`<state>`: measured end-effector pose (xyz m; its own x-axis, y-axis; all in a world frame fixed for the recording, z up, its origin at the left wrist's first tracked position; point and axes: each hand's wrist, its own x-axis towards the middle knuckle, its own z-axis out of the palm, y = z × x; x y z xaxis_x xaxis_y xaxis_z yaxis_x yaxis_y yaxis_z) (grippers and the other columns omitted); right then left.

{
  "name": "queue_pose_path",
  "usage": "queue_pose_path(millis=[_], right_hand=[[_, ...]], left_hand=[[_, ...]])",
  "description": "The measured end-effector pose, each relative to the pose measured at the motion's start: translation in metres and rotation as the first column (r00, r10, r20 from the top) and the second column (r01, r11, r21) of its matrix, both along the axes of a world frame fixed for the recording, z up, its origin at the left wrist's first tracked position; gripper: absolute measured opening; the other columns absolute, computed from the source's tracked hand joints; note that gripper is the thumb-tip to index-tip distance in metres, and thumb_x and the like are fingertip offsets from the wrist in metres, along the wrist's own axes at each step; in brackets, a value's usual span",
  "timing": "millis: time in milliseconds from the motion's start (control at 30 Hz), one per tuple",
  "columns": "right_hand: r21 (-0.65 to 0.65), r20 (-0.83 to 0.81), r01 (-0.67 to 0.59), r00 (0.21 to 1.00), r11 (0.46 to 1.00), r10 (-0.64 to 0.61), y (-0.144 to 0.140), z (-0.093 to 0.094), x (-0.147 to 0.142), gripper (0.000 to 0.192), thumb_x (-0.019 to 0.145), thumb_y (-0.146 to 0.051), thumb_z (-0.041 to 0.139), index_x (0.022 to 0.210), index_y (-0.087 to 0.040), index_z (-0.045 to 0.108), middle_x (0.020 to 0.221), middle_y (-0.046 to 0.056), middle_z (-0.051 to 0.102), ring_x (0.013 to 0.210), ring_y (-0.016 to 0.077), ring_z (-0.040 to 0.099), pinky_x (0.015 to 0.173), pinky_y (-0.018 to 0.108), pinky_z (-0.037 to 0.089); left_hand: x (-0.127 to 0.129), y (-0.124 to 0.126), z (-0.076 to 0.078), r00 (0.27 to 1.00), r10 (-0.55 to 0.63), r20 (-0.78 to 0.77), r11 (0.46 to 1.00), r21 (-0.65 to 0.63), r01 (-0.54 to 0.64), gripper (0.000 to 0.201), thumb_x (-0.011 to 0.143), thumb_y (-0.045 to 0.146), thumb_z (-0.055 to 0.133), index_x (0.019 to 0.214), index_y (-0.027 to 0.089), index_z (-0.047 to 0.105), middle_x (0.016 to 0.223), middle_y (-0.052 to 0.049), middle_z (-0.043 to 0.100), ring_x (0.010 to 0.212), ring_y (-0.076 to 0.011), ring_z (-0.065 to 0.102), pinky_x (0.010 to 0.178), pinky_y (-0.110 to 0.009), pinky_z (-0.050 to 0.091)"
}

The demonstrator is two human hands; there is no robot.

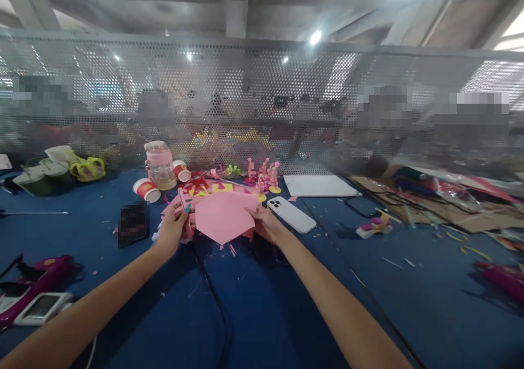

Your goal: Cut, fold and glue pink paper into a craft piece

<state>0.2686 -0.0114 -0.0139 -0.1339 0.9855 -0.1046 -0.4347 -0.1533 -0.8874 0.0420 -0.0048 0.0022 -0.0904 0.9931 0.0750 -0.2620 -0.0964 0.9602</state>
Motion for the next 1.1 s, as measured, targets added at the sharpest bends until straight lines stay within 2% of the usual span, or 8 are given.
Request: queue_pose_path(millis=[133,300,600,733,833,933,1000,1100], right_hand=[[0.081,0.011,0.032,0.999,0.996,-0.033,-0.004,0.002,-0.001,0.026,0.064,-0.016,0.063,0.09,-0.02,0.058,0.086,0.002,0.069,0.079,0.0176,0.064,0.065,0.028,0.052],[0.096,-0.02,0.028,0.999,0.995,-0.026,-0.005,0.001,0.0,0.031,0.058,-0.019,0.068,0.088,-0.021,0.06,0.087,0.002,0.069,0.089,0.0198,0.062,0.073,0.031,0.051],[0.034,-0.063,0.07,0.996,0.997,-0.068,-0.003,-0.001,0.001,0.024,0.064,-0.015,0.064,0.087,-0.02,0.057,0.077,0.0,0.068,0.067,0.0149,0.064,0.057,0.026,0.052],[-0.069,-0.039,0.138,0.989,0.988,-0.141,0.001,-0.004,-0.001,0.022,0.061,-0.009,0.066,0.077,-0.019,0.055,0.063,-0.004,0.062,0.052,0.0084,0.058,0.048,0.018,0.05],[-0.069,-0.039,0.145,0.988,0.987,-0.148,0.001,-0.005,-0.003,0.023,0.058,-0.01,0.071,0.07,-0.018,0.052,0.052,-0.009,0.054,0.036,0.0027,0.045,0.036,0.013,0.042],[-0.082,-0.052,0.135,0.989,0.987,-0.139,0.001,-0.004,-0.003,0.025,0.058,-0.009,0.071,0.062,-0.017,0.047,0.04,-0.012,0.042,0.028,0.0008,0.034,0.028,0.011,0.034],[-0.105,-0.058,0.133,0.989,0.986,-0.139,0.002,-0.003,-0.002,0.025,0.06,-0.006,0.068,0.058,-0.018,0.046,0.038,-0.012,0.039,0.029,0.0018,0.037,0.03,0.011,0.038],[-0.133,-0.085,0.14,0.985,0.981,-0.152,0.006,-0.002,0.0,0.022,0.064,0.002,0.059,0.058,-0.017,0.05,0.045,-0.006,0.052,0.04,0.0045,0.052,0.042,0.01,0.048]], left_hand=[[0.0,0.001,-0.001,0.996,-0.07,0.052,0.997,-0.021,0.072,0.026,0.059,0.023,0.066,0.08,0.016,0.052,0.061,0.004,0.062,0.041,-0.0082,0.055,0.038,-0.017,0.043],[-0.001,0.005,-0.002,0.995,-0.067,0.072,0.996,-0.061,0.071,0.024,0.054,0.022,0.069,0.074,0.016,0.055,0.054,0.006,0.06,0.037,-0.0058,0.051,0.033,-0.013,0.036],[0.001,0.001,0.0,0.989,-0.112,0.102,0.993,-0.016,0.114,0.035,0.053,0.022,0.071,0.084,0.017,0.056,0.055,0.005,0.06,0.041,-0.009,0.056,0.036,-0.016,0.042],[0.002,-0.003,0.004,0.988,0.015,0.155,1.0,0.019,-0.018,0.041,0.057,0.025,0.069,0.093,0.02,0.052,0.069,0.003,0.064,0.051,-0.012,0.062,0.046,-0.021,0.049],[0.001,-0.005,0.007,0.972,0.146,0.184,0.988,0.016,-0.151,0.034,0.062,0.028,0.066,0.091,0.021,0.049,0.076,0.003,0.065,0.049,-0.0105,0.061,0.045,-0.02,0.049],[0.0,-0.006,0.014,0.962,0.187,0.2,0.98,0.027,-0.196,0.026,0.067,0.029,0.062,0.086,0.02,0.047,0.084,0.0,0.066,0.052,-0.0093,0.061,0.048,-0.02,0.05],[0.0,-0.008,0.021,0.951,0.217,0.218,0.972,0.043,-0.232,0.024,0.069,0.029,0.061,0.086,0.02,0.045,0.086,-0.001,0.066,0.057,-0.0102,0.063,0.049,-0.019,0.049],[0.0,-0.014,0.035,0.952,0.219,0.214,0.957,0.141,-0.252,0.026,0.07,0.027,0.06,0.089,0.02,0.044,0.086,-0.002,0.066,0.06,-0.0117,0.064,0.046,-0.016,0.046]])
